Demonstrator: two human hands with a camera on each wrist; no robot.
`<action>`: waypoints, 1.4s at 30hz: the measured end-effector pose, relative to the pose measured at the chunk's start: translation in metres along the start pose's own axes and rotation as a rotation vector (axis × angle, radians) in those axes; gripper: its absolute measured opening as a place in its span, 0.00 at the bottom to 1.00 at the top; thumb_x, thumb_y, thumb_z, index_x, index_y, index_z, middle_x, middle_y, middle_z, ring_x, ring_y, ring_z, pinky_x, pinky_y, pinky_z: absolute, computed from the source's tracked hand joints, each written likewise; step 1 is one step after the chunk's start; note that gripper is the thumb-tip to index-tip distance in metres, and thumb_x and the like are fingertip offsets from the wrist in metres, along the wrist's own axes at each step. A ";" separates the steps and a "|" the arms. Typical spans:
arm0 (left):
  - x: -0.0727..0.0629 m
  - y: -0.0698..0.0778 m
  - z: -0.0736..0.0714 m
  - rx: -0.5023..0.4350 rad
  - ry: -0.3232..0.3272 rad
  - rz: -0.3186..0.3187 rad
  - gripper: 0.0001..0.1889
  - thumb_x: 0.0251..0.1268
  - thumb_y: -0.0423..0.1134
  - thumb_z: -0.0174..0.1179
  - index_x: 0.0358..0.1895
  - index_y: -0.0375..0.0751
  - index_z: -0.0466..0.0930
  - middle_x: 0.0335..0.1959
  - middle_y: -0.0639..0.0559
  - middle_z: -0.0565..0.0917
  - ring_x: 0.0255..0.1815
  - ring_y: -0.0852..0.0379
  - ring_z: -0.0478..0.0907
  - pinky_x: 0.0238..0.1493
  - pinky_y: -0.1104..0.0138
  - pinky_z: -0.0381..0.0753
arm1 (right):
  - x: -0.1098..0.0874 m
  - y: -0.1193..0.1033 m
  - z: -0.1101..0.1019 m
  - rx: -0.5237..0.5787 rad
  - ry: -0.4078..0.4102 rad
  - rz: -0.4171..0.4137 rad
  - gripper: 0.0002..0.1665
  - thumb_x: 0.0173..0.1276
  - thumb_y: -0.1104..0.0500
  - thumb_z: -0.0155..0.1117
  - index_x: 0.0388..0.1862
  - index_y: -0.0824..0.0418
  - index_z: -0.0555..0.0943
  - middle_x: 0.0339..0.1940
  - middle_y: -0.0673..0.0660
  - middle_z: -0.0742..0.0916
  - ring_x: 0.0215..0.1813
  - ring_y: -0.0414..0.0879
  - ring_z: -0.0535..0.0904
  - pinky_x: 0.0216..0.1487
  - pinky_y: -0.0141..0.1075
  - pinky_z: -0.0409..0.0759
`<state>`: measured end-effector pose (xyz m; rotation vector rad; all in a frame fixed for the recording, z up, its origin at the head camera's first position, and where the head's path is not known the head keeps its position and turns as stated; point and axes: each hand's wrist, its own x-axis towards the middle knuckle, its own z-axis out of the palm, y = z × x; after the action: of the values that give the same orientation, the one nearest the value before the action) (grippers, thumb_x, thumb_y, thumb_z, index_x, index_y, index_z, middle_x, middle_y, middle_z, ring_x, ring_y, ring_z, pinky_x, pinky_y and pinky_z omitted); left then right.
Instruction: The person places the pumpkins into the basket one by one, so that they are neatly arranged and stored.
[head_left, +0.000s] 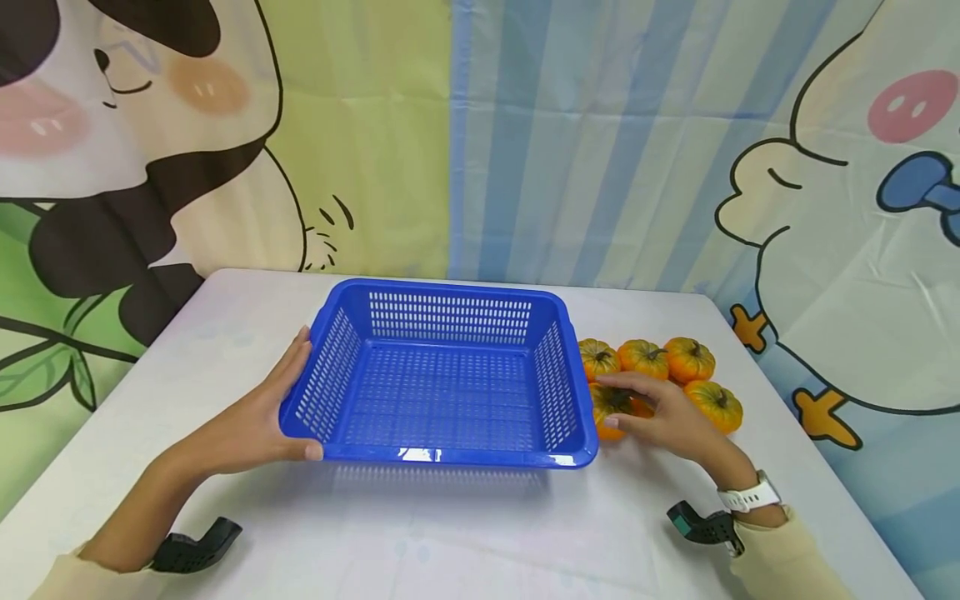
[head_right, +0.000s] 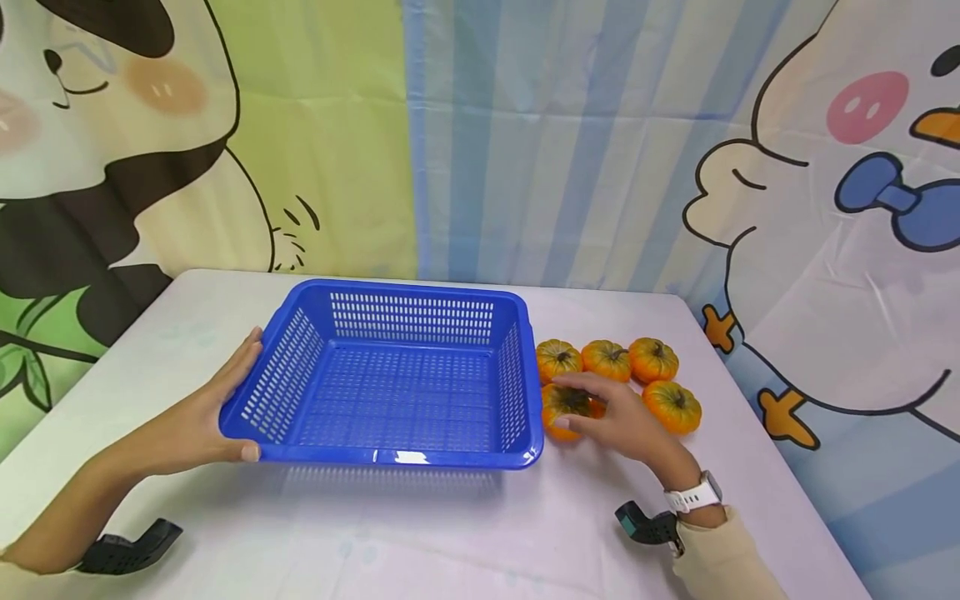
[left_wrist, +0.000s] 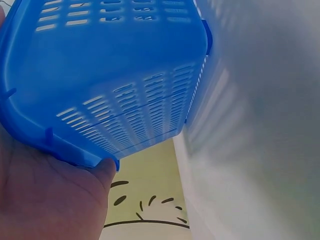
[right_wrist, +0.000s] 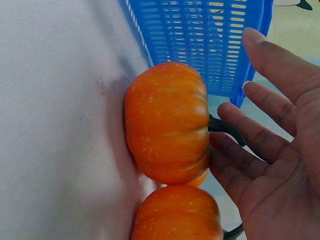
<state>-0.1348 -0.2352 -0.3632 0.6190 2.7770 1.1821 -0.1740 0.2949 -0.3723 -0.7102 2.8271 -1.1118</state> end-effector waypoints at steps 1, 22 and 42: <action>0.000 0.000 0.000 -0.001 0.002 -0.001 0.70 0.40 0.48 0.77 0.78 0.49 0.26 0.79 0.54 0.26 0.76 0.33 0.32 0.60 0.27 0.50 | 0.000 0.001 0.000 0.001 0.001 0.004 0.28 0.62 0.56 0.72 0.62 0.57 0.79 0.60 0.54 0.81 0.63 0.56 0.74 0.61 0.57 0.72; -0.003 -0.005 0.008 -0.014 0.085 -0.003 0.64 0.45 0.46 0.75 0.79 0.49 0.34 0.79 0.59 0.33 0.77 0.36 0.37 0.59 0.27 0.53 | -0.002 0.006 0.009 -0.109 -0.040 -0.037 0.35 0.57 0.58 0.76 0.65 0.58 0.76 0.64 0.57 0.79 0.66 0.60 0.71 0.62 0.58 0.70; -0.003 -0.007 0.009 -0.050 0.098 0.034 0.63 0.45 0.43 0.75 0.79 0.47 0.35 0.80 0.58 0.34 0.77 0.38 0.36 0.61 0.28 0.50 | -0.003 0.001 0.017 -0.069 -0.079 0.023 0.41 0.59 0.57 0.74 0.70 0.59 0.70 0.67 0.62 0.74 0.67 0.63 0.68 0.63 0.63 0.66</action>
<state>-0.1327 -0.2342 -0.3751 0.6230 2.8169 1.3185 -0.1682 0.2858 -0.3861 -0.7082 2.8119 -0.9650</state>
